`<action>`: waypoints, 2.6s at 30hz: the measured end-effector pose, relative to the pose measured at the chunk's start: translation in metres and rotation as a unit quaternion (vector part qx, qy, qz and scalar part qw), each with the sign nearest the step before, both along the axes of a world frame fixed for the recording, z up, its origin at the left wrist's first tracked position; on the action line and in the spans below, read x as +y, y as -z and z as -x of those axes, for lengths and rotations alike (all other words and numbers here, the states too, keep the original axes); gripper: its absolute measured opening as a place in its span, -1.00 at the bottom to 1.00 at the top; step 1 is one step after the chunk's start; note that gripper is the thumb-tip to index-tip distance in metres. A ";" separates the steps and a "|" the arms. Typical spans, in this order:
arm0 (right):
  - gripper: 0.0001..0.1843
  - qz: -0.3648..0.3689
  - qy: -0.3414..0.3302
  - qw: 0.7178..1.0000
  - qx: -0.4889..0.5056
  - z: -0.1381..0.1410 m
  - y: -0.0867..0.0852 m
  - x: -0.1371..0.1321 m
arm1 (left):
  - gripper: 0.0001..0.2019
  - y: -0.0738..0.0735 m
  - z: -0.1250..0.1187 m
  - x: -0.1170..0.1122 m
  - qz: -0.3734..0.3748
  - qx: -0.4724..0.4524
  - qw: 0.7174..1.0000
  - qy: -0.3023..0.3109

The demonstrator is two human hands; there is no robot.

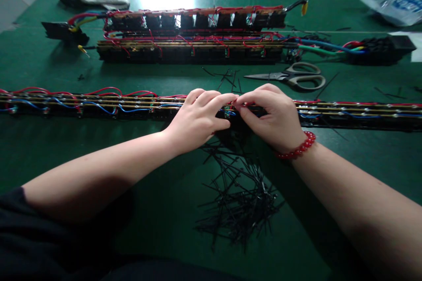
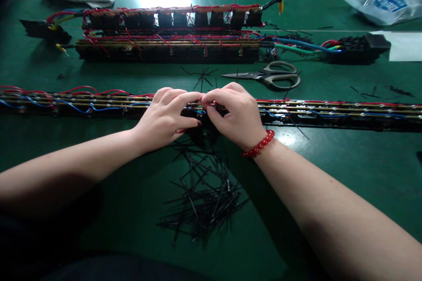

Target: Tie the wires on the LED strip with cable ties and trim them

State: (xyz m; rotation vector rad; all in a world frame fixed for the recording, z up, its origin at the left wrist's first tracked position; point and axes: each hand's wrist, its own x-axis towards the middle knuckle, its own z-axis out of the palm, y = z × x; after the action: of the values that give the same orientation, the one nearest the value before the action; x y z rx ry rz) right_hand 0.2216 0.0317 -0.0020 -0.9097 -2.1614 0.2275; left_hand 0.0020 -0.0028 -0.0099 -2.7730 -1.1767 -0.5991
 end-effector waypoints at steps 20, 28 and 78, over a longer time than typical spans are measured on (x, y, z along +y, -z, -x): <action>-0.85 0.015 -0.005 1.000 0.002 0.000 -0.002 -0.001 | -0.83 -0.004 0.001 -0.001 -0.033 -0.040 0.999 0.008; -0.88 0.073 -0.006 0.997 0.029 0.000 -0.007 -0.005 | -0.82 -0.003 -0.001 -0.002 -0.035 -0.063 0.997 -0.004; -0.92 0.127 -0.029 0.990 0.046 0.001 -0.015 -0.008 | -0.85 -0.006 -0.004 0.002 -0.011 -0.155 0.988 -0.021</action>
State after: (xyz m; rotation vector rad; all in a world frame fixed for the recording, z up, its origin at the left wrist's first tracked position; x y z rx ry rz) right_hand 0.2209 0.0235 0.0132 -0.9577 -2.1053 0.5743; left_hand 0.0063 -0.0010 -0.0042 -2.6971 -1.2672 -1.0624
